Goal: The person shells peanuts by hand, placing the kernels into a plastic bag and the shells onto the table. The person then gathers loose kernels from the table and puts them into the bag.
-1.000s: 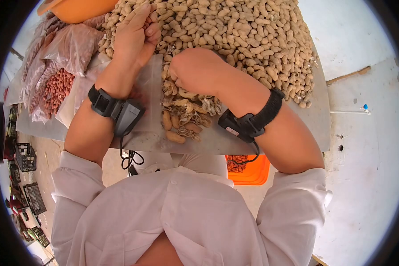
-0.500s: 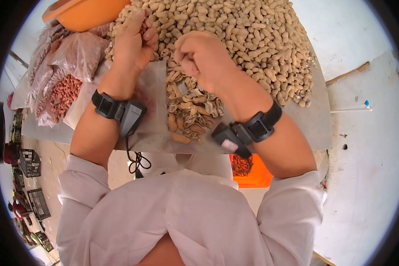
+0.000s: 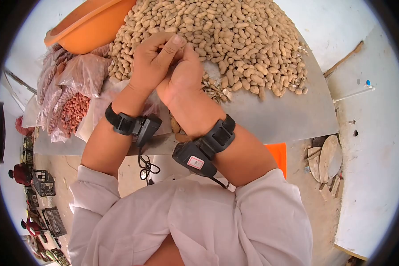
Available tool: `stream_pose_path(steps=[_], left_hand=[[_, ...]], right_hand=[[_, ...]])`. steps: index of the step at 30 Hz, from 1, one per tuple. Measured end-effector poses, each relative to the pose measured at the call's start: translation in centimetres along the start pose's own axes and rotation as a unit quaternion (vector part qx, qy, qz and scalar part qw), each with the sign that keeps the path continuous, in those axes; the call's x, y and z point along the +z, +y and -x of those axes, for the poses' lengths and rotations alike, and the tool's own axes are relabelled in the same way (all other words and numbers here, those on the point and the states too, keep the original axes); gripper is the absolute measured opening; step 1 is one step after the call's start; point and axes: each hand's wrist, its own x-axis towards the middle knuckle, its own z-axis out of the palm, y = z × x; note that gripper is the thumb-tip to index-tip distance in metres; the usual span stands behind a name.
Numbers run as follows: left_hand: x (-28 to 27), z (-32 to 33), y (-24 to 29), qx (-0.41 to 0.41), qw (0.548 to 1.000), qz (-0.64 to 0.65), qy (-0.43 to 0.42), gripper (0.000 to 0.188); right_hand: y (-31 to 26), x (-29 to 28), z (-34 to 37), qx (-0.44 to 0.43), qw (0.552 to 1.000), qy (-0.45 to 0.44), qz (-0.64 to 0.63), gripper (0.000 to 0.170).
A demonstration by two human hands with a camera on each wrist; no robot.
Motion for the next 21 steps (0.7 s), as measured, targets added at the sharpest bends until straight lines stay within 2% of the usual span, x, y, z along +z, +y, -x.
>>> stream_pose_path(steps=[2, 5, 8, 11, 17, 20, 21], left_hand=[[-0.2, -0.2, -0.1, 0.029, 0.997, -0.044, -0.055, 0.029], [-0.2, -0.2, -0.4, 0.047, 0.996, 0.023, -0.068, 0.038], [0.7, -0.1, -0.2, 0.053, 0.995, 0.089, -0.013, 0.043], [0.4, 0.0, -0.4, -0.079, 0.977, 0.191, -0.047, 0.053], [-0.4, -2.0, 0.6, -0.15, 0.874, 0.449, 0.112, 0.047], [-2.4, -2.5, -1.0, -0.183, 0.89, 0.402, 0.112, 0.038], [-3.4, -2.4, -1.6, -0.18, 0.922, 0.333, 0.076, 0.036]], right_hand=[[-0.1, -0.6, 0.0, -0.017, 0.999, -0.027, 0.011, 0.043], [-0.4, -1.3, -0.3, -0.023, 1.0, -0.008, 0.009, 0.045], [-0.5, -1.2, 0.1, -0.005, 0.999, 0.03, -0.027, 0.044], [-0.5, -2.0, 0.0, -0.004, 0.998, 0.051, -0.045, 0.041], [-0.6, -1.9, 0.9, 0.0, 0.995, 0.078, -0.069, 0.039], [-1.0, -1.9, 1.5, 0.003, 0.996, 0.062, -0.062, 0.039], [-1.2, -2.1, 1.6, 0.003, 0.996, 0.064, -0.06, 0.039]])
